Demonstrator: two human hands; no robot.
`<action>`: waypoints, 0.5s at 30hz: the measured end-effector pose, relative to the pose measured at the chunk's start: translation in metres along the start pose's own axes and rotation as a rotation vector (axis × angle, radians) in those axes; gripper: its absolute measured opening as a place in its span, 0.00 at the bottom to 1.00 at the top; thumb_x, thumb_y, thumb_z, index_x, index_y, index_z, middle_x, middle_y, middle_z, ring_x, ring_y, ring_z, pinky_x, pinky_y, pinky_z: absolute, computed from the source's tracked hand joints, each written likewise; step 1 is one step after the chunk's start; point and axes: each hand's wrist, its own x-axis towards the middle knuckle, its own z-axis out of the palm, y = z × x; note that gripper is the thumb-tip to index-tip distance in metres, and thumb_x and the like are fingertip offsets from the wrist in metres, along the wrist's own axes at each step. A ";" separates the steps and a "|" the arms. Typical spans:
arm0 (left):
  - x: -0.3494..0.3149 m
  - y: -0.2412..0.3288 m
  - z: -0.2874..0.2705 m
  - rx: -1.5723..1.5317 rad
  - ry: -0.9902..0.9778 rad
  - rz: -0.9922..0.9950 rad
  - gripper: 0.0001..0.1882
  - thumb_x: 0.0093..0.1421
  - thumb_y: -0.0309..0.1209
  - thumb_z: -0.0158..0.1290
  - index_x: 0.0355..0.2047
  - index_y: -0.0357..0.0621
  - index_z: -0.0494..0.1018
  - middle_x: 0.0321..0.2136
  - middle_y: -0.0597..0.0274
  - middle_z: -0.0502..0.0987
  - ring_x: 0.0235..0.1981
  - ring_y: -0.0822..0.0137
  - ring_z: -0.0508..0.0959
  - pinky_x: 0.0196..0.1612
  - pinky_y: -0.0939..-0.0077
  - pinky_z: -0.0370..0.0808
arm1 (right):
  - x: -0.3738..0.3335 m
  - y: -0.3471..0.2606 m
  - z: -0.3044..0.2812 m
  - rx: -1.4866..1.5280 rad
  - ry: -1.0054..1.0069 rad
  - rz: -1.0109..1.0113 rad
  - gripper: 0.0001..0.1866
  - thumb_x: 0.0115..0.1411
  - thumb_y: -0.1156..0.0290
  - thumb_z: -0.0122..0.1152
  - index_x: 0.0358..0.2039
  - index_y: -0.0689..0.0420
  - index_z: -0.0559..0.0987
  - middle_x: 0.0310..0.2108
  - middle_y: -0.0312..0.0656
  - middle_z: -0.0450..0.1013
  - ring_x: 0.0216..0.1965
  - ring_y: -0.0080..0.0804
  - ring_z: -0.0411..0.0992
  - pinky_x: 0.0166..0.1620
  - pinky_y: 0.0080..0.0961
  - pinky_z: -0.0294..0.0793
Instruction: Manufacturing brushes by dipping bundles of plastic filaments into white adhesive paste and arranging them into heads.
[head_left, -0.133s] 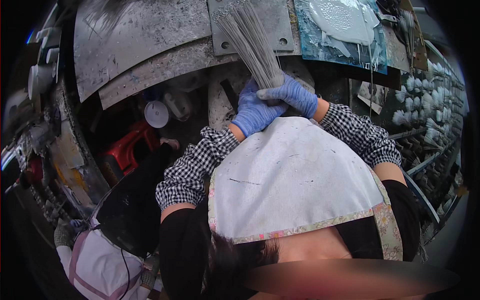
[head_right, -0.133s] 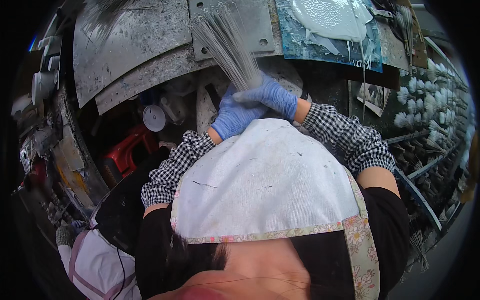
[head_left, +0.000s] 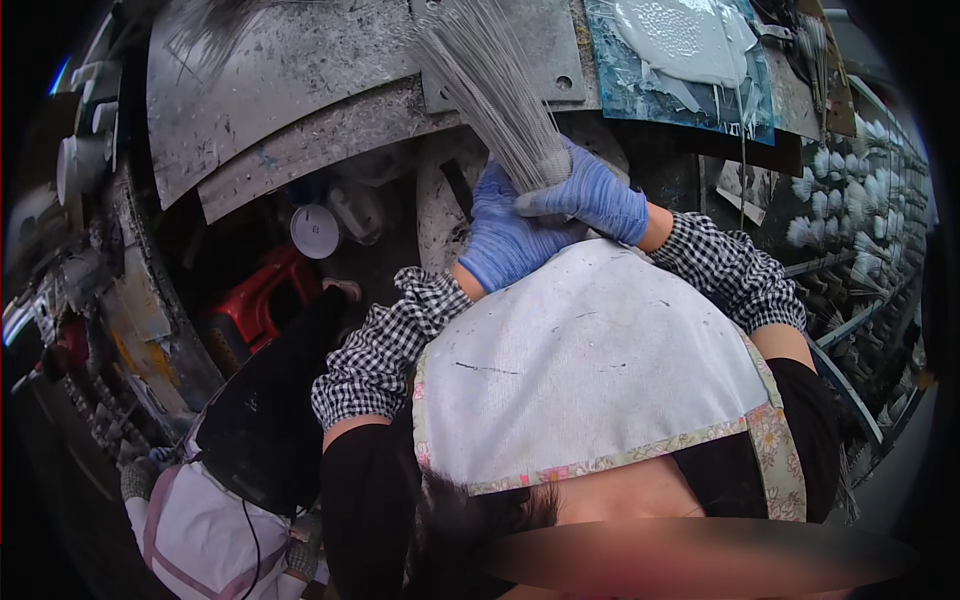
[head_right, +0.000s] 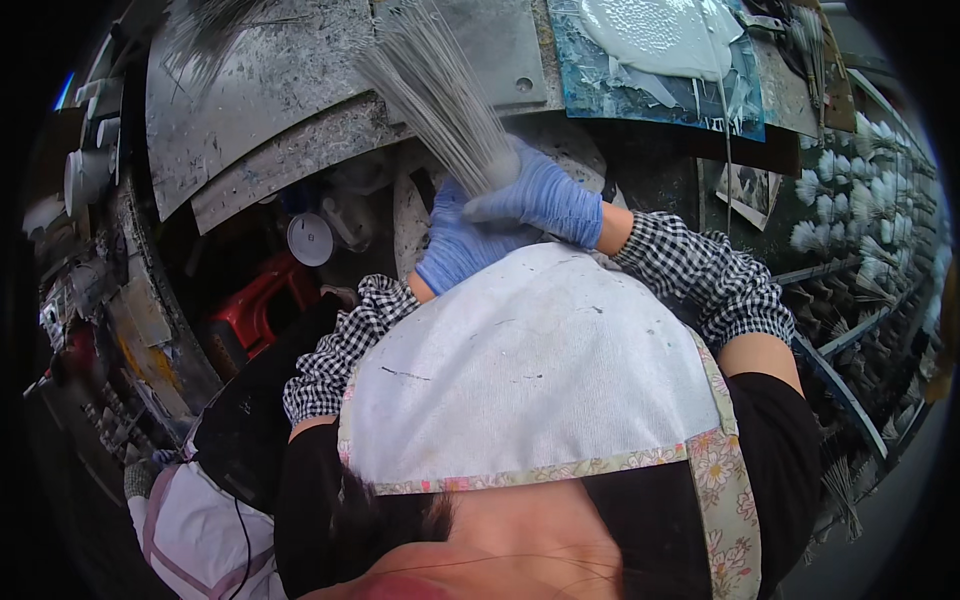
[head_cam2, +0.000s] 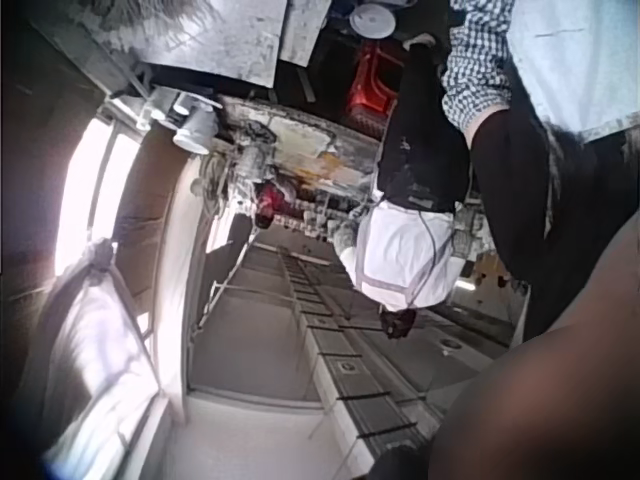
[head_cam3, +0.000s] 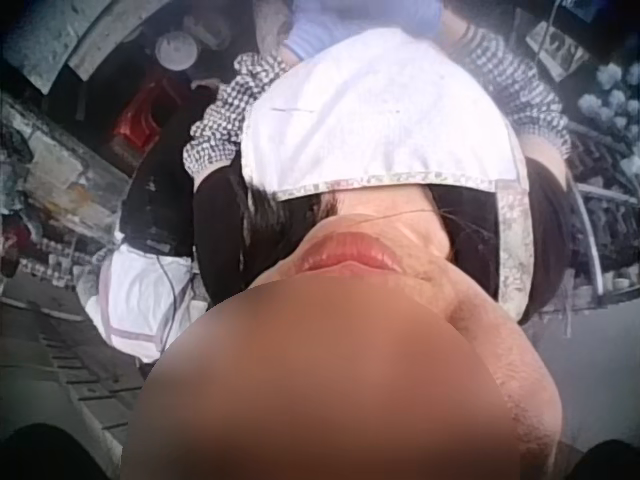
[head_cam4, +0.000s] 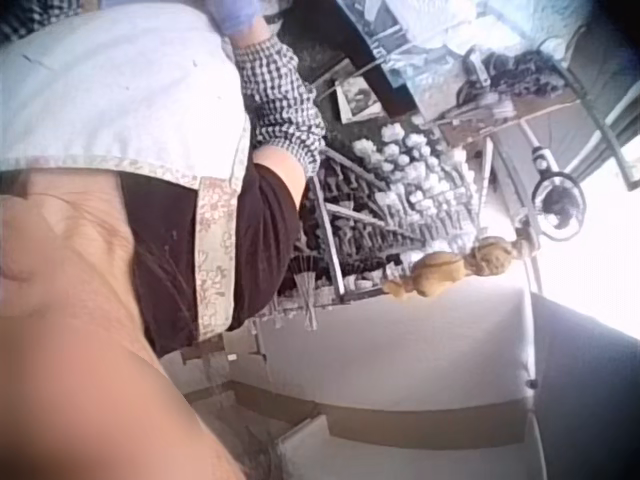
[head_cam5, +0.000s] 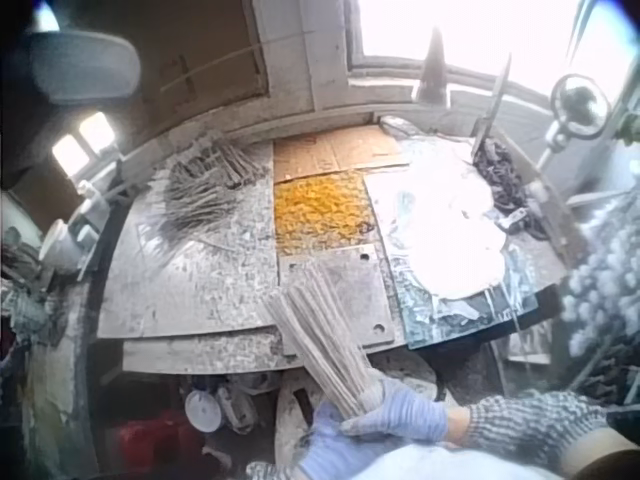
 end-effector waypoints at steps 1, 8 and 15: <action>-0.009 0.007 0.022 -0.321 0.039 -0.078 0.33 0.68 0.55 0.34 0.65 0.49 0.54 0.62 0.48 0.59 0.63 0.50 0.64 0.65 0.45 0.64 | -0.016 -0.009 0.002 -0.074 0.107 -0.169 0.49 0.44 0.58 0.80 0.63 0.59 0.64 0.58 0.46 0.68 0.58 0.38 0.67 0.63 0.34 0.65; -0.036 0.046 0.007 1.376 0.185 0.050 0.56 0.45 0.59 0.66 0.64 0.35 0.57 0.58 0.44 0.67 0.61 0.51 0.68 0.63 0.60 0.66 | 0.003 0.014 -0.005 -0.171 0.019 -0.084 0.47 0.43 0.58 0.80 0.61 0.60 0.67 0.56 0.46 0.71 0.56 0.36 0.70 0.62 0.32 0.67; -0.039 0.117 0.056 0.295 -0.168 0.574 0.50 0.49 0.47 0.68 0.65 0.35 0.56 0.53 0.46 0.71 0.55 0.53 0.73 0.57 0.62 0.73 | 0.003 -0.002 -0.009 -0.135 -0.354 -0.164 0.40 0.44 0.62 0.80 0.57 0.59 0.72 0.53 0.46 0.74 0.55 0.35 0.71 0.60 0.31 0.69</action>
